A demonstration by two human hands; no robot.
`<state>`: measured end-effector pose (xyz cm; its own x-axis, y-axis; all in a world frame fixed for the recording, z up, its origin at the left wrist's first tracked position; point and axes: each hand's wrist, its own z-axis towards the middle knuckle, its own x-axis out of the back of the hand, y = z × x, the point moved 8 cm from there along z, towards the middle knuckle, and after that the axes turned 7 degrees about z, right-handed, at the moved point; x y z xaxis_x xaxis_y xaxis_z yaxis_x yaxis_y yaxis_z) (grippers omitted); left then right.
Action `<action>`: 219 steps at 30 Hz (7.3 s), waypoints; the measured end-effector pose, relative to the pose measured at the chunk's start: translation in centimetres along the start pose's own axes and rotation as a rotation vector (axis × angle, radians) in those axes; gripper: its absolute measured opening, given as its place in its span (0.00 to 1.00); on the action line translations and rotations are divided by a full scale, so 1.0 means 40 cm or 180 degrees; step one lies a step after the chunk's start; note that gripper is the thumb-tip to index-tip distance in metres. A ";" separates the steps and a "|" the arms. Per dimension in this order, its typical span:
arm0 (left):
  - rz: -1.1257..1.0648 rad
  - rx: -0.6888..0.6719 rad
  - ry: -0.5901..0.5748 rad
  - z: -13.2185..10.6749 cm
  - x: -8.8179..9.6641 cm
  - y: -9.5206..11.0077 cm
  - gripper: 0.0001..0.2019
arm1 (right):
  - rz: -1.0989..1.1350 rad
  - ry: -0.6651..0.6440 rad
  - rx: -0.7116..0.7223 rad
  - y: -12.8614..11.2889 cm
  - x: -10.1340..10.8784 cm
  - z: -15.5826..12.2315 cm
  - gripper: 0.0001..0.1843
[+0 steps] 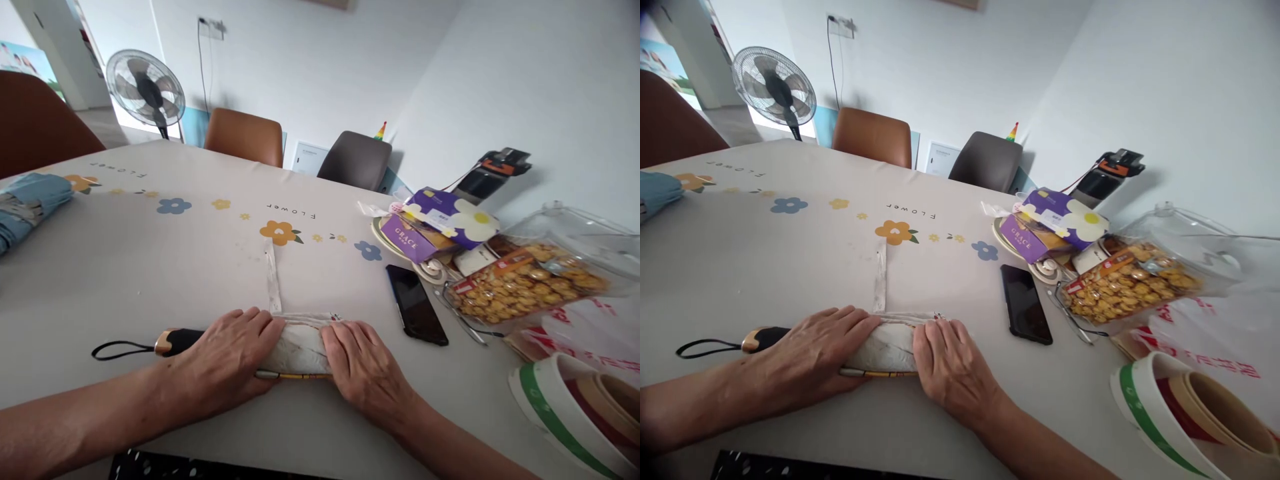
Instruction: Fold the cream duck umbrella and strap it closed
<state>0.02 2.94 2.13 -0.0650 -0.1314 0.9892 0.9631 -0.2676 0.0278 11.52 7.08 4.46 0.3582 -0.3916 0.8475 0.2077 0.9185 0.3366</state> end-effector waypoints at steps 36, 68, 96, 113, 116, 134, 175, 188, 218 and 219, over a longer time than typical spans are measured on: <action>0.0302 -0.0088 0.0069 0.037 0.006 -0.122 0.22 | 0.0909 -0.0338 -0.0564 0.022 -0.080 0.073 0.30; -0.0065 0.0035 -0.0650 -0.027 -0.004 -0.135 0.12 | 0.0839 -0.0116 -0.0284 -0.032 -0.044 0.069 0.14; -0.0668 0.0256 -0.0856 -0.023 0.043 -0.187 0.37 | -0.0213 -0.0873 0.0132 -0.058 -0.084 0.156 0.14; -0.0270 0.0283 -0.0578 0.018 0.062 -0.152 0.21 | -0.0070 -0.0683 -0.0019 -0.065 -0.074 0.148 0.16; -0.0485 0.0301 -0.0865 0.018 0.039 -0.163 0.18 | 0.0010 -0.0728 -0.0086 -0.061 -0.078 0.143 0.16; 0.1200 -0.0629 0.0293 -0.034 0.058 -0.098 0.14 | 0.2910 -0.2147 -0.1261 0.037 -0.138 0.172 0.28; -0.0889 0.0399 -0.1298 0.025 0.031 -0.147 0.13 | 0.0906 -0.1474 -0.0121 -0.022 -0.056 0.194 0.16; -0.2958 0.1192 -0.1746 -0.046 -0.002 -0.141 0.19 | 0.4569 0.0769 -0.2726 0.308 -0.032 0.087 0.35; -0.3723 0.1399 -0.1846 -0.045 0.026 -0.115 0.09 | 0.1209 -0.0445 0.0584 -0.074 0.068 0.189 0.28; -0.3619 0.1325 -0.1948 -0.045 0.020 -0.108 0.09 | 0.1423 -0.0614 0.0547 -0.081 0.068 0.193 0.29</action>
<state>-4.65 2.26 2.54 -0.8502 0.4380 0.2921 0.4688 0.3773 0.7986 4.80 3.48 8.83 0.2000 0.0438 0.9788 -0.0858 0.9959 -0.0271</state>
